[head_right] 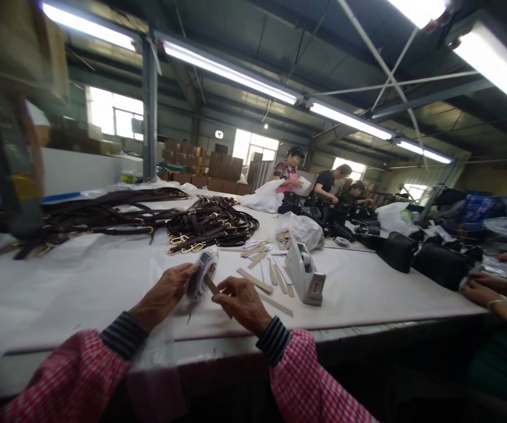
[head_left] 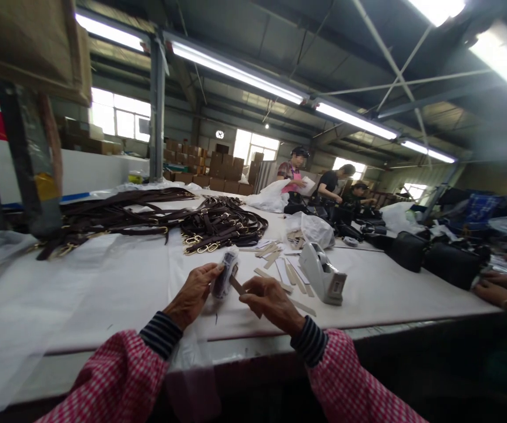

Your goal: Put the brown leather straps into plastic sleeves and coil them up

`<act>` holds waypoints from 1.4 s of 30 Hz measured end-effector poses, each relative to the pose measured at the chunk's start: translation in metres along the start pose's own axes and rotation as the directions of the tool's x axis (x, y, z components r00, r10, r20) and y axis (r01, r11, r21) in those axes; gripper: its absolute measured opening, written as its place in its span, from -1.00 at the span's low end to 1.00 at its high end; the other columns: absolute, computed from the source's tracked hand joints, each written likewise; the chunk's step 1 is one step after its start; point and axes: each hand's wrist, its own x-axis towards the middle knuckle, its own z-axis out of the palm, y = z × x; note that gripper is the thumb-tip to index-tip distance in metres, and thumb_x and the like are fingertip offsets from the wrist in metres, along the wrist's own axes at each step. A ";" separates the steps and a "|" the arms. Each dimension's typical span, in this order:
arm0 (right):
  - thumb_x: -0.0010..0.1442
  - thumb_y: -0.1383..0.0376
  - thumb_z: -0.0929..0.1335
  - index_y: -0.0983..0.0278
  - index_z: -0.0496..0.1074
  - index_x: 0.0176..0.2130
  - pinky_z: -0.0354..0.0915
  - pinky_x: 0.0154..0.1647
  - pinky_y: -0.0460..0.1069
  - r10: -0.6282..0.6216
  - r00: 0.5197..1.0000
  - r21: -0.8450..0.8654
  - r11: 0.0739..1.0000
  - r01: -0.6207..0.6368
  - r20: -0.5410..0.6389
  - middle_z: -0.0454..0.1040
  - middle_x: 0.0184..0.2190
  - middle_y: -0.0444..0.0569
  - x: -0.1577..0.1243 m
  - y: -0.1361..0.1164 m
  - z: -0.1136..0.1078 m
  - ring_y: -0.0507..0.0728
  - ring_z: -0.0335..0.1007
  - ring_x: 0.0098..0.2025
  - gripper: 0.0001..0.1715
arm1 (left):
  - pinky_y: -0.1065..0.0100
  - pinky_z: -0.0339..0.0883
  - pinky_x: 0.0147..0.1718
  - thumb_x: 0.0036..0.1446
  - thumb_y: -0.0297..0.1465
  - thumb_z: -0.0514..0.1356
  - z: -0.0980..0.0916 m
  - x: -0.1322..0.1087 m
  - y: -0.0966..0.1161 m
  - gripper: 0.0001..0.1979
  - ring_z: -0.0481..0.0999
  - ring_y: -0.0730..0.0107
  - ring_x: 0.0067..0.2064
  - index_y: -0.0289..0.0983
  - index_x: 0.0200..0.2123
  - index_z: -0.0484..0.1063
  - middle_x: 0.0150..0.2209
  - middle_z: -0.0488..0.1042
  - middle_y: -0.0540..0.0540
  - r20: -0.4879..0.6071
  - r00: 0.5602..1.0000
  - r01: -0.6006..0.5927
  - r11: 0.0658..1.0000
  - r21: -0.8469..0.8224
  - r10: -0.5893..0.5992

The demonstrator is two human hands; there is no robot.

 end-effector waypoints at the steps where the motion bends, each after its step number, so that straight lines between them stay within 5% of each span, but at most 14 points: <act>1: 0.11 0.21 0.46 0.35 0.55 -0.32 0.25 -0.50 -0.07 0.004 1.000 0.051 0.999 -0.003 -0.005 0.50 -0.53 -0.08 0.003 0.001 0.008 0.04 0.38 -0.53 -0.78 | 0.47 0.26 -0.41 0.05 -0.04 0.42 0.000 0.000 0.001 -0.55 0.39 0.43 -0.36 -0.34 -0.23 0.60 -0.33 0.56 -0.07 0.014 1.000 -0.004 1.000 0.008 0.004; 11: 0.11 0.15 0.46 0.35 0.51 -0.48 0.07 -0.62 -0.13 -0.006 1.000 0.130 0.991 0.007 -0.005 0.38 -0.66 -0.15 0.026 -0.010 0.004 -0.05 0.20 -0.63 -0.69 | 0.39 0.30 -0.28 0.11 -0.07 0.38 0.004 -0.002 -0.003 -0.60 0.44 0.32 -0.27 -0.31 -0.23 0.59 -0.32 0.55 -0.07 0.088 0.996 -0.026 0.995 0.095 0.018; 18: 0.29 0.11 0.32 0.28 0.48 -0.02 0.15 -0.62 -0.14 -0.026 0.999 0.255 0.966 0.034 -0.034 0.58 -0.37 -0.02 0.001 -0.003 -0.007 0.05 0.43 -0.48 -0.62 | 0.42 0.16 -0.39 0.07 -0.04 0.38 0.001 0.000 0.007 -0.59 0.32 0.41 -0.38 -0.31 -0.33 0.57 -0.41 0.49 -0.01 0.015 0.998 -0.070 0.986 0.153 0.068; 22: 0.21 0.24 0.37 0.25 0.54 -0.03 0.15 -0.60 -0.15 -0.084 0.996 0.169 0.982 0.088 -0.026 0.58 -0.23 0.01 -0.012 0.002 -0.019 0.10 0.49 -0.31 -0.67 | 0.41 0.13 -0.40 0.09 -0.04 0.36 0.004 -0.001 0.013 -0.58 0.31 0.41 -0.40 -0.34 -0.33 0.59 -0.42 0.49 -0.03 0.048 0.997 -0.073 0.976 0.207 0.064; 27: 0.20 0.33 0.36 0.24 0.60 -0.08 0.16 -0.52 -0.12 -0.155 0.981 0.030 0.988 0.152 0.120 0.56 -0.27 -0.03 -0.024 -0.010 -0.022 0.08 0.42 -0.30 -0.69 | 0.41 0.10 -0.44 0.13 -0.03 0.30 0.009 -0.003 0.021 -0.58 0.28 0.43 -0.44 -0.33 -0.37 0.57 -0.47 0.44 0.00 0.131 0.990 -0.096 0.942 0.322 0.056; 32: 0.18 0.46 0.29 0.20 0.57 0.00 0.33 -0.35 -0.06 -0.200 0.970 -0.055 0.976 0.209 0.137 0.59 -0.13 -0.01 -0.027 -0.009 -0.020 0.14 0.48 -0.18 -0.54 | 0.39 0.07 -0.47 0.09 -0.07 0.32 0.016 0.003 0.038 -0.61 0.28 0.40 -0.45 -0.32 -0.39 0.56 -0.47 0.42 -0.02 0.247 0.969 -0.128 0.874 0.469 0.009; 35: 0.22 0.48 0.31 0.21 0.57 -0.08 0.34 -0.26 -0.04 -0.351 0.933 -0.287 0.889 0.357 0.076 0.58 -0.20 -0.03 -0.024 0.002 -0.015 0.13 0.50 -0.22 -0.64 | 0.36 0.07 -0.45 0.11 -0.12 0.31 0.021 0.011 0.043 -0.68 0.27 0.39 -0.44 -0.30 -0.41 0.53 -0.47 0.38 0.01 0.320 0.947 -0.191 0.817 0.543 0.009; 42: 0.36 0.47 0.25 0.24 0.48 -0.24 0.33 -0.14 0.01 -0.646 0.751 -0.719 0.458 0.523 0.135 0.51 -0.20 0.06 -0.015 0.026 0.009 0.18 0.43 -0.13 -0.74 | 0.29 0.19 -0.26 0.15 -0.21 0.23 0.023 0.018 0.011 -0.72 0.34 0.29 -0.27 -0.27 -0.49 0.39 -0.32 0.34 -0.03 0.388 0.917 -0.348 0.658 0.668 0.091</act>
